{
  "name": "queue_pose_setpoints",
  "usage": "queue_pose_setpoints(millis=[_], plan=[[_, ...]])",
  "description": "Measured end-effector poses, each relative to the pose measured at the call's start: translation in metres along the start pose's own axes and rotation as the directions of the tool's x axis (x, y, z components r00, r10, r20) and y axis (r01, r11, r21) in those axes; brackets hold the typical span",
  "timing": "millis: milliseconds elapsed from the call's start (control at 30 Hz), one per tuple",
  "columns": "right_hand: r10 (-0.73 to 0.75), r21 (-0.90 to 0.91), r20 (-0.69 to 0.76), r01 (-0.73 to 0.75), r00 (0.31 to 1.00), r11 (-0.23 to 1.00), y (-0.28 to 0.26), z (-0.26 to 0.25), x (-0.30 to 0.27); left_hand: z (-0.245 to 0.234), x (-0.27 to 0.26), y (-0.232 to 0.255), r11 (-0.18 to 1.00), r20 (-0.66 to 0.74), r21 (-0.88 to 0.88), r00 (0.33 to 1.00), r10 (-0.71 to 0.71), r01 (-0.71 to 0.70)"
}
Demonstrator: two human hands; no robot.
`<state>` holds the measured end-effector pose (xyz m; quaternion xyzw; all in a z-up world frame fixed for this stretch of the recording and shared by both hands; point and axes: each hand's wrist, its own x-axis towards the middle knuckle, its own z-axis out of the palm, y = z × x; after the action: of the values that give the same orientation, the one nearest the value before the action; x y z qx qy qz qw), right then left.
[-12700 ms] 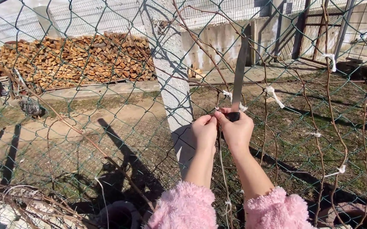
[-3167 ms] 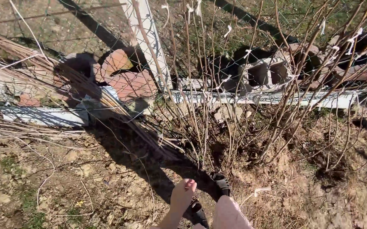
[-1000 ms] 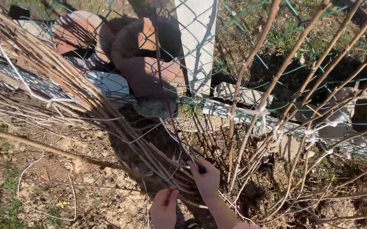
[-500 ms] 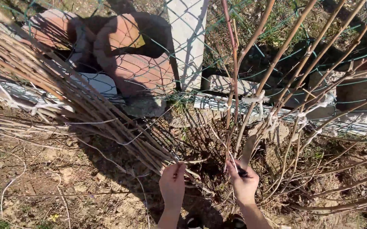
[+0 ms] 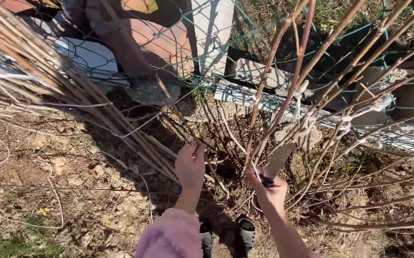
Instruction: Tying thin branches to a wire mesh fence using white strips of material and a knife to cut them.
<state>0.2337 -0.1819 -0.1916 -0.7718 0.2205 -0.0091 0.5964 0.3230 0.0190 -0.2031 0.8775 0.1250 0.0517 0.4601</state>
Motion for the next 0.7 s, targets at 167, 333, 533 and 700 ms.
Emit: queue_pose_setpoints(millis=[167,333,533,700], plan=[[0.431,0.105,0.235,-0.464,0.871,0.88,-0.006,0.006,0.015,0.022,0.014,0.017,0.999,-0.014,0.012,0.999,-0.046,0.046],[0.283,0.321,0.07,-0.29,0.957,0.901,-0.005,0.028,0.042,0.003,0.004,0.038,0.971,0.042,-0.004,0.97,-0.24,0.24],[0.323,0.097,-0.056,-0.317,0.945,0.944,-0.035,0.051,0.07,-0.025,-0.028,0.029,0.856,0.107,-0.221,0.884,-0.454,0.467],[0.223,-0.026,-0.154,-0.23,0.962,0.973,-0.031,0.069,0.084,-0.04,-0.065,-0.003,0.821,0.25,-0.321,0.878,-0.408,0.473]])
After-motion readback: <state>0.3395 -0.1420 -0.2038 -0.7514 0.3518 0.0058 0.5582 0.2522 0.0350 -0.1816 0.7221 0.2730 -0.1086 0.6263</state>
